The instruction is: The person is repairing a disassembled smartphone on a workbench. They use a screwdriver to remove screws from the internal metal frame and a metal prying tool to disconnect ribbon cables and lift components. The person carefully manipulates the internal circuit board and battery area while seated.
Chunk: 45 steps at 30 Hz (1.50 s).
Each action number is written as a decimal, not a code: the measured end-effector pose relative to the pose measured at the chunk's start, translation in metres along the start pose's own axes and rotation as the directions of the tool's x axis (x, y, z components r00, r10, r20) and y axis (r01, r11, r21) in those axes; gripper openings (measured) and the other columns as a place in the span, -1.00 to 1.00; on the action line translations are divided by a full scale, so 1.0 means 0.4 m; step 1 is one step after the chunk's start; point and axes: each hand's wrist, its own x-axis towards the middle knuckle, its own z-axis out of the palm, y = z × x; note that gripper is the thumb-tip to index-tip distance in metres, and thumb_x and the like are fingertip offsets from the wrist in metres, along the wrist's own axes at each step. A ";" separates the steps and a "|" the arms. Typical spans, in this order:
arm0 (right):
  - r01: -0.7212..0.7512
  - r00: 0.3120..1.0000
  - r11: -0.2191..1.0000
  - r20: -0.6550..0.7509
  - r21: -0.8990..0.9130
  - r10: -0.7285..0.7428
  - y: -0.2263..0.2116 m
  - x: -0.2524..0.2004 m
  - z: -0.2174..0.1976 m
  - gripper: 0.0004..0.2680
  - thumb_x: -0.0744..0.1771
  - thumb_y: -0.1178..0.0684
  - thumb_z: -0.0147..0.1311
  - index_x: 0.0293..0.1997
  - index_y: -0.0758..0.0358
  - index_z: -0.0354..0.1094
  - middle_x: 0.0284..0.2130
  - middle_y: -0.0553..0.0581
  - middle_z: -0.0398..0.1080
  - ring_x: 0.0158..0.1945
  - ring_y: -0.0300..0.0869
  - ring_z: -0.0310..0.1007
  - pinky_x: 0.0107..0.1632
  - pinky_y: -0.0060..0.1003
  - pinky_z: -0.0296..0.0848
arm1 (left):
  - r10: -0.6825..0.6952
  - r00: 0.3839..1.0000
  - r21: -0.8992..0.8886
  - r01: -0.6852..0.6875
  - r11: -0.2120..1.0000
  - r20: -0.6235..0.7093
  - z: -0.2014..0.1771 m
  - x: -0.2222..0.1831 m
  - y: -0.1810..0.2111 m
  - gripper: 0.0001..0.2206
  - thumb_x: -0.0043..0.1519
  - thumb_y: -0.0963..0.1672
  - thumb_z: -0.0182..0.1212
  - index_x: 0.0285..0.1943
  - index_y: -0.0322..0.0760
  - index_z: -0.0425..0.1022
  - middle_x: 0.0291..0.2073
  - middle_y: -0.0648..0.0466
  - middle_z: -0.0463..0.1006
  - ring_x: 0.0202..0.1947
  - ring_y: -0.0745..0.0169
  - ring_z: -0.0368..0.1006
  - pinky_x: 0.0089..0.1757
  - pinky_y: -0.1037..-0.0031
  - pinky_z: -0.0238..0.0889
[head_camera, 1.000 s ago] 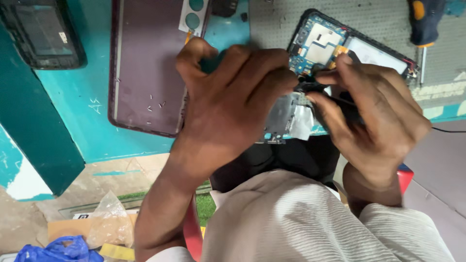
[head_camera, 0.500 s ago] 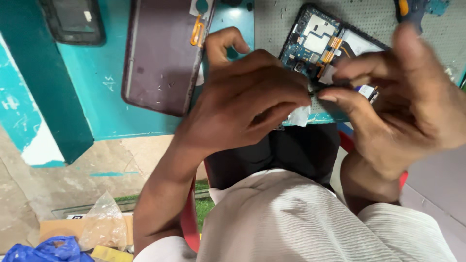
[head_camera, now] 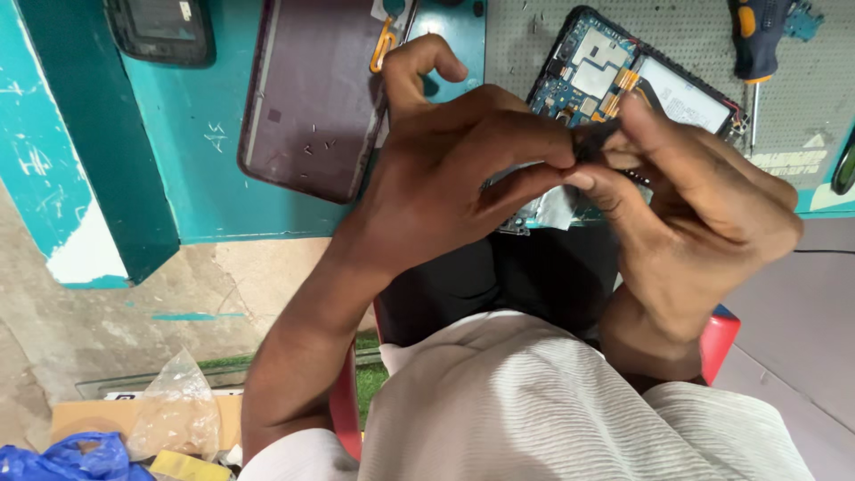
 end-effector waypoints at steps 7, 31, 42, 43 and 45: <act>-0.091 0.996 0.996 0.020 0.000 0.091 -0.026 0.033 -0.007 -0.78 0.41 0.37 0.25 0.19 0.43 0.39 -0.08 0.29 0.54 -0.03 -0.20 0.60 0.05 -0.44 0.61 | -0.020 0.997 0.129 0.030 0.991 -0.076 0.015 -0.010 -0.003 -0.77 0.34 -0.15 0.45 0.04 -0.14 0.45 -0.13 0.32 0.61 -0.25 0.44 0.48 0.07 0.25 -0.03; 0.118 0.978 0.917 0.203 -0.380 -0.042 -0.015 0.028 -0.008 -0.71 0.32 0.46 0.21 0.12 0.32 0.54 -0.04 0.13 0.45 0.06 -0.15 0.53 0.08 -0.37 0.55 | -0.072 0.996 0.380 0.044 0.924 0.058 0.033 -0.026 -0.015 -0.89 0.34 -0.20 0.27 0.01 -0.14 0.58 -0.02 0.30 0.42 -0.01 0.39 0.34 0.08 0.14 -0.08; 0.247 0.949 0.863 0.289 -0.441 -0.124 -0.001 0.046 -0.021 -0.77 0.31 0.25 0.47 0.04 0.30 0.59 -0.12 0.17 0.48 -0.05 -0.05 0.50 -0.01 -0.22 0.53 | -0.087 0.994 0.366 0.056 0.929 0.069 0.027 -0.023 -0.015 -0.81 0.24 -0.24 0.24 0.00 -0.16 0.57 0.00 0.28 0.43 0.01 0.37 0.34 0.06 0.15 -0.11; 0.244 0.951 0.869 0.281 -0.431 -0.128 0.000 0.045 -0.020 -0.78 0.33 0.28 0.43 0.06 0.29 0.59 -0.10 0.15 0.48 -0.04 -0.08 0.49 -0.01 -0.27 0.52 | -0.088 0.994 0.364 0.056 0.930 0.071 0.027 -0.023 -0.015 -0.81 0.24 -0.24 0.25 0.00 -0.16 0.57 0.00 0.28 0.43 0.01 0.38 0.34 0.06 0.15 -0.11; 0.240 0.954 0.877 0.267 -0.416 -0.135 0.005 0.039 -0.021 -0.79 0.36 0.33 0.37 0.08 0.27 0.58 -0.08 0.12 0.47 -0.01 -0.13 0.48 0.00 -0.34 0.52 | -0.086 0.993 0.366 0.051 0.929 0.078 0.024 -0.023 -0.014 -0.81 0.24 -0.23 0.25 0.00 -0.16 0.58 -0.01 0.28 0.42 0.01 0.38 0.34 0.06 0.15 -0.11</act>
